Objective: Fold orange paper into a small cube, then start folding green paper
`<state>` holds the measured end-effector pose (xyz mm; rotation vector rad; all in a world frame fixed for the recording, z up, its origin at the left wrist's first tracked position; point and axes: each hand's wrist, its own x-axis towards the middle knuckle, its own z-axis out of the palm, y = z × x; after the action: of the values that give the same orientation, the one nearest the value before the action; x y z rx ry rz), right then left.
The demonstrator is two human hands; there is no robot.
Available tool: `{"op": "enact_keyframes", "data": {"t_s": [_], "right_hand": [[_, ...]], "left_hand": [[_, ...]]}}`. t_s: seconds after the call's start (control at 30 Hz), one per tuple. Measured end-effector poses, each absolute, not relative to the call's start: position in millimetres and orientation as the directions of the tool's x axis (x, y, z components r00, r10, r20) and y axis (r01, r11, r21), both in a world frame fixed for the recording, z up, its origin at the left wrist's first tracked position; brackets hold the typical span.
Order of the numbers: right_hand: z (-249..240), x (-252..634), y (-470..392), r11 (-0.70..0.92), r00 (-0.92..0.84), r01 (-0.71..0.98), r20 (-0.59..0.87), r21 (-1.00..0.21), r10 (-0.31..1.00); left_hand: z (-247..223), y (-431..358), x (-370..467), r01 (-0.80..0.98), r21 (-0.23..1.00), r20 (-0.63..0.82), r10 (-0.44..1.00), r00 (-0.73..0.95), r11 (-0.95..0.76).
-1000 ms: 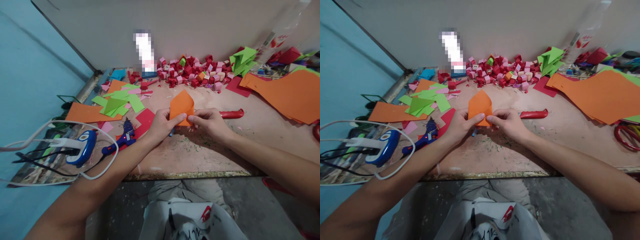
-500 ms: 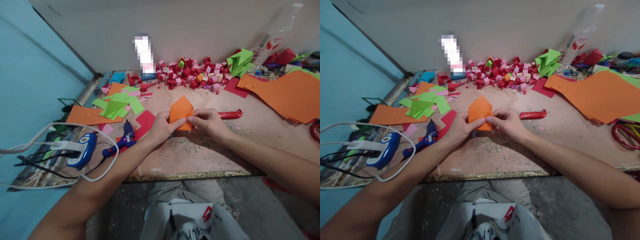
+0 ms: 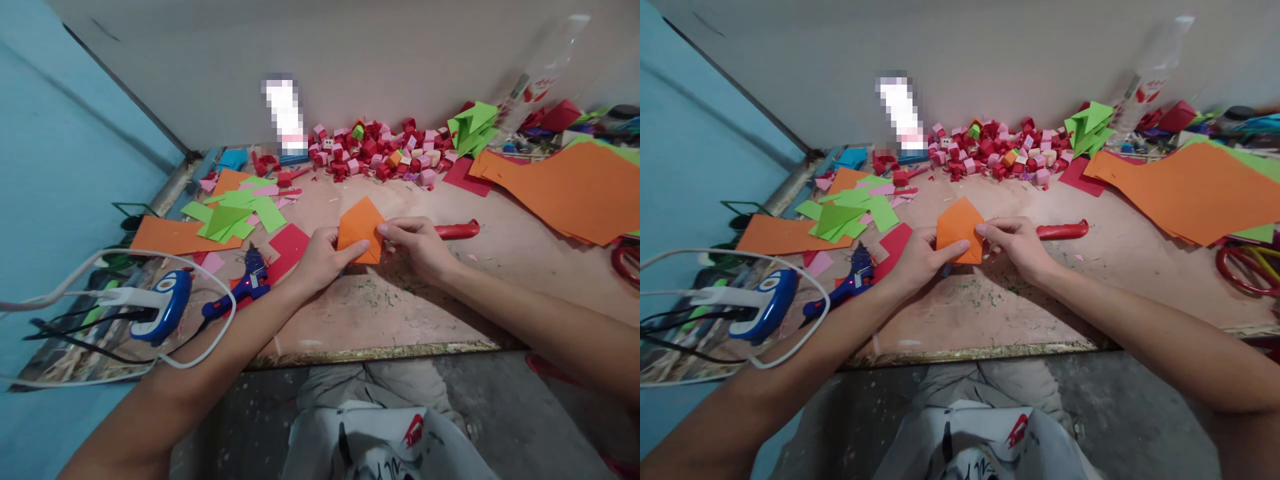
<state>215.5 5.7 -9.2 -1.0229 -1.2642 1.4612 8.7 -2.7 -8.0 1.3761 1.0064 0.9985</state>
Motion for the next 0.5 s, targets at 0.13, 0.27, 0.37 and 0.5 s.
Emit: {"op": "enact_keyframes", "data": {"t_s": [0.13, 0.27, 0.37, 0.5], "right_hand": [[-9.3, 216.0, 8.8, -0.077, -0.168, -0.155, -0.051, -0.985, 0.984], [-6.9, 216.1, 9.1, -0.068, -0.17, -0.17, -0.038, -0.983, 0.985], [-7.2, 215.6, 8.6, -0.064, -0.189, -0.167, -0.031, -0.984, 0.982], [-10.6, 215.5, 9.5, -0.034, -0.201, -0.132, -0.007, -0.991, 0.98]], "left_hand": [[-8.1, -3.8, 10.1, 0.037, 0.999, 0.002, 0.961, 0.277, -0.013], [-9.6, -3.9, 11.0, 0.035, 0.999, 0.01, 0.963, 0.268, -0.02], [-10.4, -3.0, 10.4, 0.051, 0.999, -0.003, 0.962, 0.272, -0.011], [-11.3, -1.2, 8.8, 0.088, 0.996, -0.006, 0.954, 0.301, -0.021]]}}
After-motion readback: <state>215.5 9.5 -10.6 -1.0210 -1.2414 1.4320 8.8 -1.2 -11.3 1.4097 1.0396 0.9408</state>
